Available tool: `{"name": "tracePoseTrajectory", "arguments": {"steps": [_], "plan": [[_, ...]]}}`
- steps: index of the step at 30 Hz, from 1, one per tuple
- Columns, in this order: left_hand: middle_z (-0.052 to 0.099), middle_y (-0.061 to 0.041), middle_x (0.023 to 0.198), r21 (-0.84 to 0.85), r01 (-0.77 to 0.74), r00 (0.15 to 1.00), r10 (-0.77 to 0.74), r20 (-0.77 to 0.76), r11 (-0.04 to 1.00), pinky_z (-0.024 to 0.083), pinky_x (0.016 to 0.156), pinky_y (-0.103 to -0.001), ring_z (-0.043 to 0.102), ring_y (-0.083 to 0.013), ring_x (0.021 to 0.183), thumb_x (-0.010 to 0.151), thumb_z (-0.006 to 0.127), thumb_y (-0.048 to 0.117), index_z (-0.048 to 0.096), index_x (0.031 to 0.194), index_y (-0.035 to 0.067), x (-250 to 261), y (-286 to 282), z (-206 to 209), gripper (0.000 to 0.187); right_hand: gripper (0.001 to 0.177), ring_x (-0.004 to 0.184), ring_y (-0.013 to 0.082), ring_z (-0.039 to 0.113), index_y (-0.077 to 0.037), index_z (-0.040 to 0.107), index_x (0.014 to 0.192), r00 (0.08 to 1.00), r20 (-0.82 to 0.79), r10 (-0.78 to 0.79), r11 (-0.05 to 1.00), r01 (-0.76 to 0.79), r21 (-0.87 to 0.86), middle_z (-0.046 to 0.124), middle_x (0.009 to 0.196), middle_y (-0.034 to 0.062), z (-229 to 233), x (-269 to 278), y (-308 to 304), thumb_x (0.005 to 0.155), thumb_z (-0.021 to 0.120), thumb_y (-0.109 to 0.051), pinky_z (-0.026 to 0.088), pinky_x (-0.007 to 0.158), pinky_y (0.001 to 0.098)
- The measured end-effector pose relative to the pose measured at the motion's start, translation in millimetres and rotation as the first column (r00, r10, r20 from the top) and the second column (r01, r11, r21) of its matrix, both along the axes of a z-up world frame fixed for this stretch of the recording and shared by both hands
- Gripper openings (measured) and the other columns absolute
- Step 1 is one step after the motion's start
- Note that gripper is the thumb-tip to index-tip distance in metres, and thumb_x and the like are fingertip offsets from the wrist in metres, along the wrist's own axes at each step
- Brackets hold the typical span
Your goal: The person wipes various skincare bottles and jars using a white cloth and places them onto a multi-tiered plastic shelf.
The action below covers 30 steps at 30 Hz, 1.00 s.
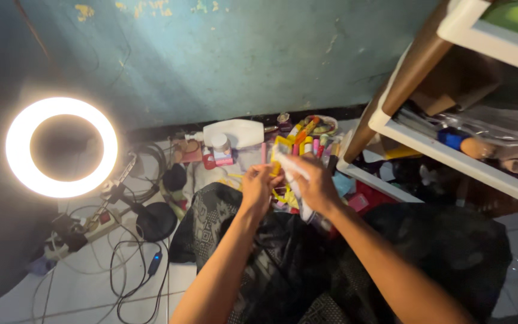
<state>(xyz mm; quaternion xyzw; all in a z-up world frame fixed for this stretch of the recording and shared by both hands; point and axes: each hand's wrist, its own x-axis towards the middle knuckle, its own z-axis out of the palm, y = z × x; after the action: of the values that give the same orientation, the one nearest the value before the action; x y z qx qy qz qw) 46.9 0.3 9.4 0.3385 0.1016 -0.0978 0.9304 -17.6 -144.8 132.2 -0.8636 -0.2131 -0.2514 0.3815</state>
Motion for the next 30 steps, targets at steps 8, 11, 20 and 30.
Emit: {"name": "tracePoseTrajectory", "arguments": {"steps": [8,11,20,30], "plan": [[0.072,-0.006,0.097,0.184,0.263,0.935,-0.297,0.194,0.947,0.055,0.068,-0.025,0.068,-0.0145,0.082,0.097,0.062,0.011,0.058,0.127,0.002,-41.3,-22.8,86.8,0.031,0.035,0.093,0.0356,0.067,-0.004,0.071,0.125,0.969,0.089,-0.232,0.964,0.242,-0.114,0.064,0.104,0.0158,66.7,-14.9,-38.6,0.090,0.069,-0.002,0.054,0.079,0.0421],[0.066,-0.007,0.101,0.192,0.275,0.905,-0.321,0.278,0.942,0.049,0.070,-0.026,0.067,-0.0157,0.085,0.101,0.062,0.009,0.055,0.139,0.002,-44.9,-32.7,97.2,0.039,0.031,0.092,0.0339,0.068,-0.005,0.072,0.121,0.978,0.085,-0.189,0.971,0.199,-0.133,0.065,0.102,0.0144,78.2,-31.0,-37.9,0.090,0.071,-0.004,0.055,0.078,0.0409],[0.065,-0.014,0.106,0.074,0.363,0.895,-0.370,0.251,0.929,0.056,0.080,-0.033,0.064,-0.0199,0.084,0.095,0.042,0.008,0.044,0.146,0.008,-75.8,-38.1,150.9,0.050,0.018,0.089,0.0357,0.065,0.001,0.069,0.109,0.919,0.119,-0.377,0.925,0.379,0.004,0.065,0.096,0.0183,85.5,-46.4,-74.0,0.096,0.068,-0.012,0.051,0.077,0.0431],[0.052,-0.005,0.081,0.396,0.042,0.859,-0.236,0.455,0.917,0.042,0.060,-0.025,0.047,-0.0091,0.068,0.112,0.043,0.032,0.061,0.124,0.005,-83.1,-75.9,169.1,0.035,0.037,0.096,0.0292,0.067,0.002,0.067,0.128,0.970,0.166,-0.176,0.981,0.159,0.111,0.061,0.109,0.0159,103.0,-95.4,-27.2,0.092,0.060,-0.001,0.055,0.082,0.0389]]}}
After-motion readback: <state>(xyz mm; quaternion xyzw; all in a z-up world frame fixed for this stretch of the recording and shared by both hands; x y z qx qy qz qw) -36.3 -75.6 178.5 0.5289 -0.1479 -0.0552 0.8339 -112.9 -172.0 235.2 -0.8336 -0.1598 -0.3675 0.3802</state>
